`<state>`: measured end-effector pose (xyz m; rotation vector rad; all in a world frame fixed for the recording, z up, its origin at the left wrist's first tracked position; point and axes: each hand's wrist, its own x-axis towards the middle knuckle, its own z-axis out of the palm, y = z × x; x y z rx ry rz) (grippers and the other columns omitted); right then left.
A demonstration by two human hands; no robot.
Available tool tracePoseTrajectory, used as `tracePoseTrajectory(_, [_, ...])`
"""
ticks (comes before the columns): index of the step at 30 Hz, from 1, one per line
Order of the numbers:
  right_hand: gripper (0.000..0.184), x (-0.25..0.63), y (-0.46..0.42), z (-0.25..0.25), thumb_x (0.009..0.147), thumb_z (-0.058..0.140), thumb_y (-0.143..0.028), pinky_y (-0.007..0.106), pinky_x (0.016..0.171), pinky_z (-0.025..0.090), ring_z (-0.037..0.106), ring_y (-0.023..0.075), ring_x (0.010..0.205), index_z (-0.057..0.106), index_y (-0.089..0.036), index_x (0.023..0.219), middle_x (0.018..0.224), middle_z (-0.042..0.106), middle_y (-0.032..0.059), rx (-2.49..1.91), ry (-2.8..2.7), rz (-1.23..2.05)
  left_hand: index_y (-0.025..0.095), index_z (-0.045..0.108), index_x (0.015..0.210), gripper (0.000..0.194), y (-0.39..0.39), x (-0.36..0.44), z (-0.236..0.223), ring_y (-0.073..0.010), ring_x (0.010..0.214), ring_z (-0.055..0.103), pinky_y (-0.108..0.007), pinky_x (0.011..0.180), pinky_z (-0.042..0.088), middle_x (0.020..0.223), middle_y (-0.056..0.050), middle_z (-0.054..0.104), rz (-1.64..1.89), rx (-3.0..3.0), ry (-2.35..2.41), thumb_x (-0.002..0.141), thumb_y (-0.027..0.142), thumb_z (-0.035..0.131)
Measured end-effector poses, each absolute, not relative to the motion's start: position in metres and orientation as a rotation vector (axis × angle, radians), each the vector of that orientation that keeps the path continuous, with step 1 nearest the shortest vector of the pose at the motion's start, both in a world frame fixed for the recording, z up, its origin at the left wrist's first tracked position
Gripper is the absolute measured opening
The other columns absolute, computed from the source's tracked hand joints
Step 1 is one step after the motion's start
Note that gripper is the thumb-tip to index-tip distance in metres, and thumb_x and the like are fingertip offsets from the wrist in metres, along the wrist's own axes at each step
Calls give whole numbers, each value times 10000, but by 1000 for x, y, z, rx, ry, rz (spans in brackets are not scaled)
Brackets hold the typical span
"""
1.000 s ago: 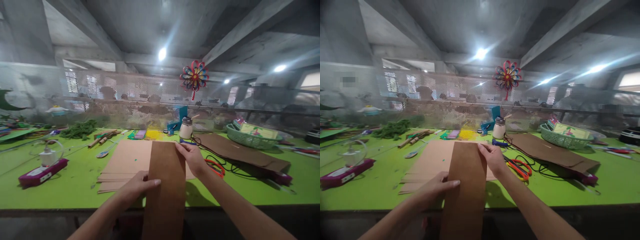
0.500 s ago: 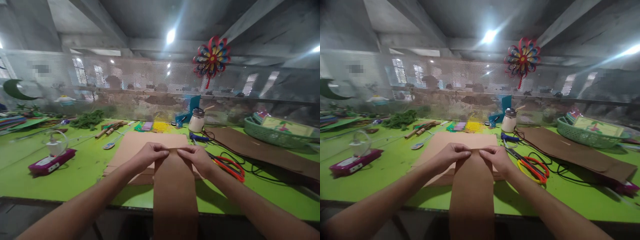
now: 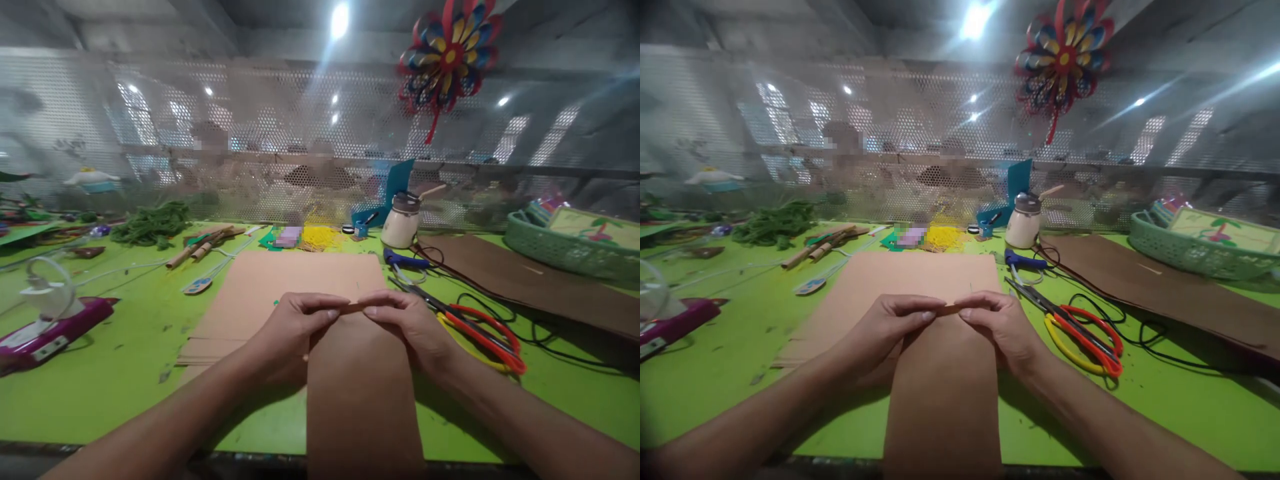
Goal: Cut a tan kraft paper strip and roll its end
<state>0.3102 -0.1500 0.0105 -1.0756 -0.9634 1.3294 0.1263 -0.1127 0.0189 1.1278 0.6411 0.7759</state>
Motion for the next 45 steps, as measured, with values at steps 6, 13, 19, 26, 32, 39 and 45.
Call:
tracePoseTrajectory(6, [262,314,-154,12,618,728,-224,255,620,427,592,151,683,705,-163,872,804,685,48,-1070,-983,1402,143,711,899,239,-114,129,19,-211,805,636,-336,757,472,893,-114,700,731,976,628,664,181,725])
tracePoseTrajectory(13, [210,312,-154,7,653,715,-224,248,663,409,573,140,732,711,-172,856,841,678,42,-1117,-1048,1348,143,712,901,234,-110,126,13,-209,775,633,-322,723,472,844,-100,702,713,984,692,670,184,722])
tracePoseTrajectory(19, [122,313,-156,10,629,726,-205,228,622,384,541,119,681,715,-185,749,741,657,12,-1158,-1019,1272,145,725,853,181,-111,125,14,-216,805,626,-309,718,469,861,-96,701,714,1077,668,680,196,711])
tracePoseTrajectory(26, [106,318,-160,14,649,711,-253,230,532,342,501,116,600,715,-189,734,688,639,20,-1214,-1157,1182,209,683,997,345,-113,126,14,-179,737,619,-289,675,468,828,-53,693,742,1163,703,655,200,727])
tracePoseTrajectory(32, [90,319,-163,15,638,717,-257,224,449,255,440,107,548,709,-196,703,678,612,27,-1178,-1115,1217,167,737,705,102,-116,126,20,-193,700,604,-265,601,455,733,-62,689,818,1287,797,623,221,710])
tracePoseTrajectory(39, [93,323,-166,14,673,707,-279,226,407,185,340,73,445,705,-202,723,606,571,11,-1134,-1152,1244,191,740,758,143,-113,116,25,-206,739,600,-275,639,453,779,-56,685,738,1422,792,649,248,669])
tracePoseTrajectory(45, [103,321,-166,13,676,684,-281,229,419,229,365,83,446,703,-184,704,585,569,15,-1176,-1242,1169,142,694,754,223,-111,117,33,-208,762,576,-258,651,430,775,-72,658,680,1541,741,670,341,636])
